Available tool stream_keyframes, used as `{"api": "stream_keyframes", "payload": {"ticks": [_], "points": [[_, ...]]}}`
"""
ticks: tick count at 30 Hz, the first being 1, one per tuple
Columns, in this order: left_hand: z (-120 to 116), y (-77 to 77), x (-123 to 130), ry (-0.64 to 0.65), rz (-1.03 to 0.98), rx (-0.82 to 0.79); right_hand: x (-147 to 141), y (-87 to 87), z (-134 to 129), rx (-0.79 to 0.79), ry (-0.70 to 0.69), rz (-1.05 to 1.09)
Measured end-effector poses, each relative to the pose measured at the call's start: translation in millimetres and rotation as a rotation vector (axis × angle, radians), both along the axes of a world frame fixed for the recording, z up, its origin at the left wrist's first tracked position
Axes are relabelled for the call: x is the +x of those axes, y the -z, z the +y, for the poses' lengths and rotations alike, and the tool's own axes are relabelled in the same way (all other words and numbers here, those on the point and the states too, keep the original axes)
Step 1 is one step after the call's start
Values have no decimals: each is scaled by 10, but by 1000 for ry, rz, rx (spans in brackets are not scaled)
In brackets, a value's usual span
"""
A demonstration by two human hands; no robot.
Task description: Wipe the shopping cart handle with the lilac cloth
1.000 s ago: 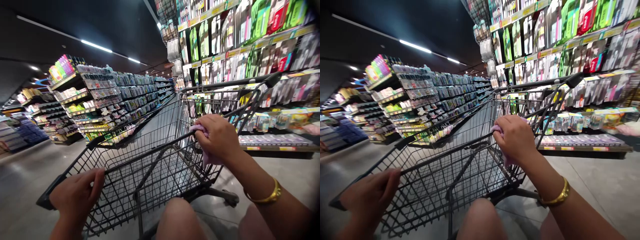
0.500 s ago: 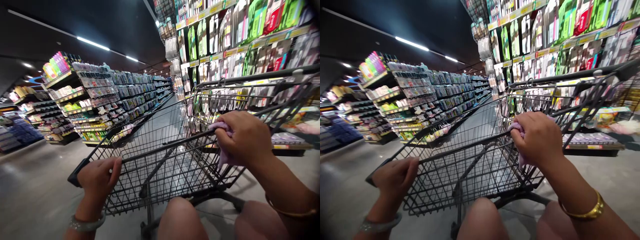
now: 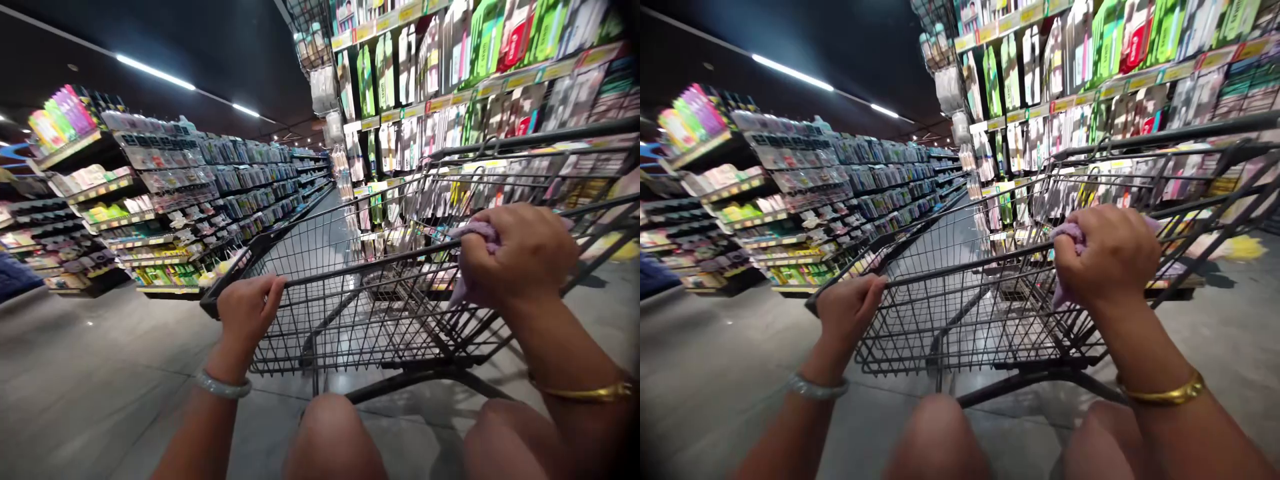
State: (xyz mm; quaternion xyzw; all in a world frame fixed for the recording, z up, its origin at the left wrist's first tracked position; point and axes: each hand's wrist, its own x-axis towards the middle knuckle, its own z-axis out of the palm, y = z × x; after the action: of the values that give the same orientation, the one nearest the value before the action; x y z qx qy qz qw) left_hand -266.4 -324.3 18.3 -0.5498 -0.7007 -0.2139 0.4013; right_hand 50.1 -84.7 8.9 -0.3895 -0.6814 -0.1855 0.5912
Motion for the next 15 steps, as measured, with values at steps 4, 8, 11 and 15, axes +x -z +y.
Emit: {"api": "stream_keyframes", "payload": {"ticks": [4, 8, 11, 15], "points": [[331, 18, 56, 22, -31, -23, -102, 18, 50, -2, 7, 143], [611, 39, 93, 48, -51, -29, -268, 51, 0, 31, -84, 26], [784, 45, 140, 73, -69, -32, -340, 111, 59, 139, -103, -36], [975, 46, 223, 107, -87, -24, -297, 197, 253, 198, -93, -16]]}}
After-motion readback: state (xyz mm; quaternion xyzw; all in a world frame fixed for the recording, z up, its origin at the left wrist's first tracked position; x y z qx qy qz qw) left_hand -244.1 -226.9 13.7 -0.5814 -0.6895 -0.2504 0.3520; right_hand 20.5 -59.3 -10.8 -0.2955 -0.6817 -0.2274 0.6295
